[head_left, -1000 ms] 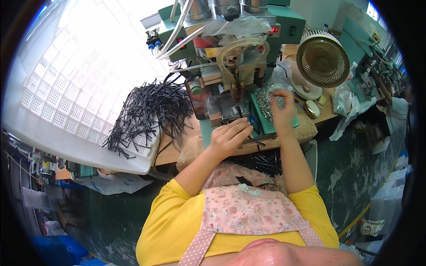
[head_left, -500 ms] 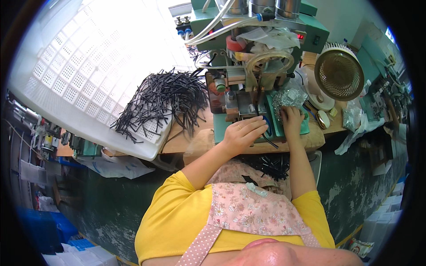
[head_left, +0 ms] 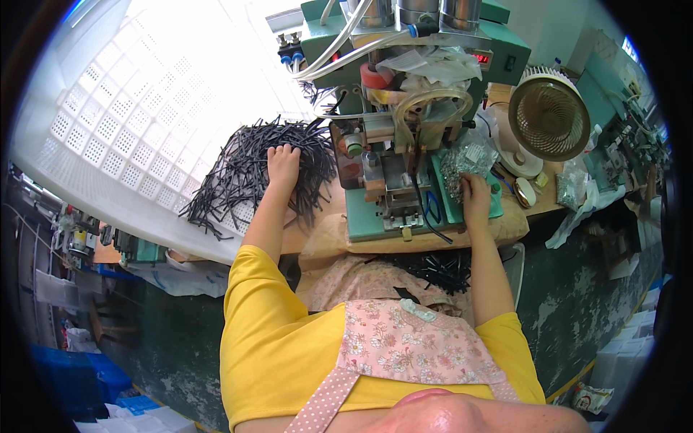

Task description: The person repeatedly picks small metallic components and black plastic pieces from a tray and inserts them into a machine fixture. The person operates the machine to process each piece and places the finished items into a white basket.

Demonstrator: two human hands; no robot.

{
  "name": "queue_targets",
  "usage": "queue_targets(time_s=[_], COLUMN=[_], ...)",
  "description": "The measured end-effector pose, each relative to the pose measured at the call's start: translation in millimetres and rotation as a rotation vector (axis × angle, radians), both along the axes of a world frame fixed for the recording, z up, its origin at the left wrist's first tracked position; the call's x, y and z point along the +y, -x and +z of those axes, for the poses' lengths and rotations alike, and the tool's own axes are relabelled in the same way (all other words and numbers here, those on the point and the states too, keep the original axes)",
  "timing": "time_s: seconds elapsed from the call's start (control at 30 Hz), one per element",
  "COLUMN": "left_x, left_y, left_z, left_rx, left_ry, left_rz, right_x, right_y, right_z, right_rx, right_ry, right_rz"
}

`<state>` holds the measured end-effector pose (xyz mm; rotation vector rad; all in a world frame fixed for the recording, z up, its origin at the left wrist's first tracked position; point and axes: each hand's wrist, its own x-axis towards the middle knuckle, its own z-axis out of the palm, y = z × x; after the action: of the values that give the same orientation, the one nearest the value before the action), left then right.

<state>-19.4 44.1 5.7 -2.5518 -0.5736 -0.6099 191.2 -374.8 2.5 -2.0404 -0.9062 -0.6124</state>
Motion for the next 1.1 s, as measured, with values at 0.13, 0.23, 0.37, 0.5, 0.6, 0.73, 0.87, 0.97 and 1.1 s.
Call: queue_targets(time_s=[0.13, 0.23, 0.37, 0.5, 0.6, 0.73, 0.87, 0.97, 1.1], left_x=[4, -6, -42, -82, -99, -124, -150, -181, -221], left_y=[2, 13, 28, 43, 39, 22, 16, 17, 12], left_z=[15, 36, 59, 62, 55, 46, 64, 82, 101], left_rx=[0.007, -0.341, -0.627, -0.804, -0.913, -1.02, -1.039, -1.029, -0.747], left_ry=[0.015, -0.012, 0.457, 1.006, 1.102, 1.158, 1.368, 1.34, 0.447], left_rz=[-0.054, -0.197, -0.216, -0.279, -0.312, -0.328, -0.472, -0.594, -0.858], right_x=[0, -1, 0, 8, 17, 34, 52, 58, 65], right_y=[1, 1, 4, 22, 43, 61, 77, 80, 88], right_z=[0, 0, 5, 21, 43, 81, 93, 91, 91], right_rx=[0.002, 0.003, -0.05, 0.211, 0.364, 0.301, 0.3, 0.381, 0.621], right_ry=[-0.024, -0.02, 0.022, -0.083, -0.215, -0.21, -0.146, -0.231, -0.382], right_rz=[-0.007, -0.008, 0.0, 0.024, 0.114, 0.257, 0.267, 0.323, 0.381])
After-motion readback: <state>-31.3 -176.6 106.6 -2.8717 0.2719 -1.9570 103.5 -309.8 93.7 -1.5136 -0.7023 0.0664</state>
